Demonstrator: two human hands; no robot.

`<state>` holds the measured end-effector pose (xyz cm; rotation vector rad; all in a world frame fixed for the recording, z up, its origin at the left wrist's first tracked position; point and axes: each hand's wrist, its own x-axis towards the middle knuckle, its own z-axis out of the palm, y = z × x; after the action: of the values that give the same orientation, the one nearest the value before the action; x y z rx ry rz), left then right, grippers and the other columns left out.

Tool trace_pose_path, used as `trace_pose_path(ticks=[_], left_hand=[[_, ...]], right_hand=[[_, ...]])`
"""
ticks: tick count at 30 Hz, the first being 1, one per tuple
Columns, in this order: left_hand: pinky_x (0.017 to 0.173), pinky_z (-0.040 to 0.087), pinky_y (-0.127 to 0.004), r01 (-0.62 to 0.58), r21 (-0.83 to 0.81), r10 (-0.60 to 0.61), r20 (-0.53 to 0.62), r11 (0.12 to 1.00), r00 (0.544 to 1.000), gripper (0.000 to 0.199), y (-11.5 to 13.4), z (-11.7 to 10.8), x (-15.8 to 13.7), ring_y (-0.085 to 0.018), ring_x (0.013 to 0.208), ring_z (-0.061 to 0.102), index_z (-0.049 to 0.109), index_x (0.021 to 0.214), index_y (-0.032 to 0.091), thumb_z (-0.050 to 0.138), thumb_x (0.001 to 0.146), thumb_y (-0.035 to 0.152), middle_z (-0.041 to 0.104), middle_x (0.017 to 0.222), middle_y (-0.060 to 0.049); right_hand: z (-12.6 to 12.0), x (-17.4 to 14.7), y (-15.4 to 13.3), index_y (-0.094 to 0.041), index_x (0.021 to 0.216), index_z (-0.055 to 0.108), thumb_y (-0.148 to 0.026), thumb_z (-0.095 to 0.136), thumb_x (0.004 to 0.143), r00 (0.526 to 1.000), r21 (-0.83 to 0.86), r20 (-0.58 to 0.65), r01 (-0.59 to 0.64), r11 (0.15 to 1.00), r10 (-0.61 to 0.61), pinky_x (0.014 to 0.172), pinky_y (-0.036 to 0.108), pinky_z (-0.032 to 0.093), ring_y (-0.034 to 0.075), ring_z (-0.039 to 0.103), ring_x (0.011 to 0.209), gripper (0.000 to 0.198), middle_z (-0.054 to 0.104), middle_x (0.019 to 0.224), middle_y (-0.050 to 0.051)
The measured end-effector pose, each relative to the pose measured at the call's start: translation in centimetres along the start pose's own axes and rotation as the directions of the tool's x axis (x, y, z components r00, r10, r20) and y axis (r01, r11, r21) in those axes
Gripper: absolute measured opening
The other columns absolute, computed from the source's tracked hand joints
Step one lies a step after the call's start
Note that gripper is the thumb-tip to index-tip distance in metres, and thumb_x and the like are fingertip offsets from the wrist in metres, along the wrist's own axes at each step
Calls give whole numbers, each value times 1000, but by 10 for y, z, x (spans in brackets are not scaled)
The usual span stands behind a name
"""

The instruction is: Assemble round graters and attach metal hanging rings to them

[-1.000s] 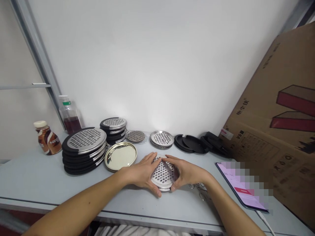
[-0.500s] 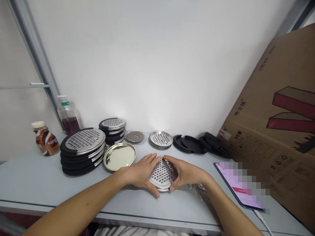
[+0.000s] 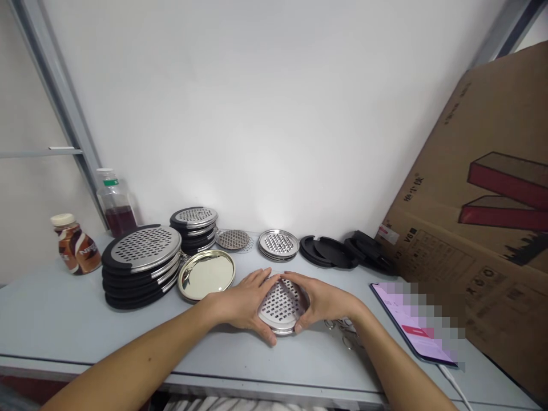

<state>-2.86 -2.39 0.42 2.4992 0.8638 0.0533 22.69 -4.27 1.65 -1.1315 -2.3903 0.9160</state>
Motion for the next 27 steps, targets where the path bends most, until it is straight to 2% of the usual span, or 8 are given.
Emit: trace_pose_path(ticks=[6,8,10,12,15,17,19,27], left_hand=[[113,14,-54,10,10,-11,22,1000,1000,124,3,-3,-2,-37,141,-8,0,149,29,71,56,70,-10,156,-9],[113,13,-54,20,15,-21,34,1000,999,123,6,-6,-3,-37,141,-8,1,149,29,70,56,71,-10,156,-9],[113,13,-54,29,12,-29,40,1000,999,123,8,-8,-4,-37,141,-7,3,149,29,69,55,72,-10,156,-8],[112,14,-55,38,6,-38,49,999,998,121,8,-9,-5,-37,141,-7,6,149,31,69,55,72,-9,157,-8],[112,14,-57,44,-10,-43,51,999,998,120,7,-9,-5,-38,141,-7,9,149,33,71,54,72,-10,157,-7],[112,14,-58,41,-23,-40,45,999,998,120,6,-8,-5,-38,141,-8,9,149,32,72,54,71,-10,156,-7],[112,14,-58,38,-31,-37,40,999,999,121,5,-7,-5,-39,141,-8,9,149,32,73,53,70,-10,156,-7],[111,16,-57,31,-28,-30,34,999,999,120,5,-8,-5,-38,141,-7,9,149,32,72,53,70,-8,157,-7]], right_hand=[[-3,-1,3,-19,140,42,-43,87,46,998,35,-8,-55,998,56,111,47,28,34,40,129,107,42,144,12],[-14,-3,7,-21,136,47,-45,83,55,995,108,-46,-86,990,92,106,48,36,32,47,125,92,47,141,12],[-32,-5,17,-22,130,53,-46,73,69,968,207,-201,-111,972,153,96,46,47,30,57,114,68,53,135,12],[-57,-9,35,-18,118,62,-45,67,75,841,207,-480,-170,964,251,90,43,51,28,63,105,51,63,121,13],[-99,-15,64,-11,113,64,-42,57,82,471,118,-787,-520,846,399,75,39,57,27,69,87,43,71,103,14],[-124,-17,80,-8,113,64,-34,55,83,366,68,-849,-638,767,381,86,44,51,33,65,100,41,68,107,18],[-144,-15,91,-10,116,63,-32,54,83,332,-84,-886,-802,592,325,94,45,45,34,58,112,40,66,113,18],[-163,1,123,-11,115,63,-32,64,76,348,-154,-819,-899,409,456,83,52,47,41,59,107,44,63,110,25]])
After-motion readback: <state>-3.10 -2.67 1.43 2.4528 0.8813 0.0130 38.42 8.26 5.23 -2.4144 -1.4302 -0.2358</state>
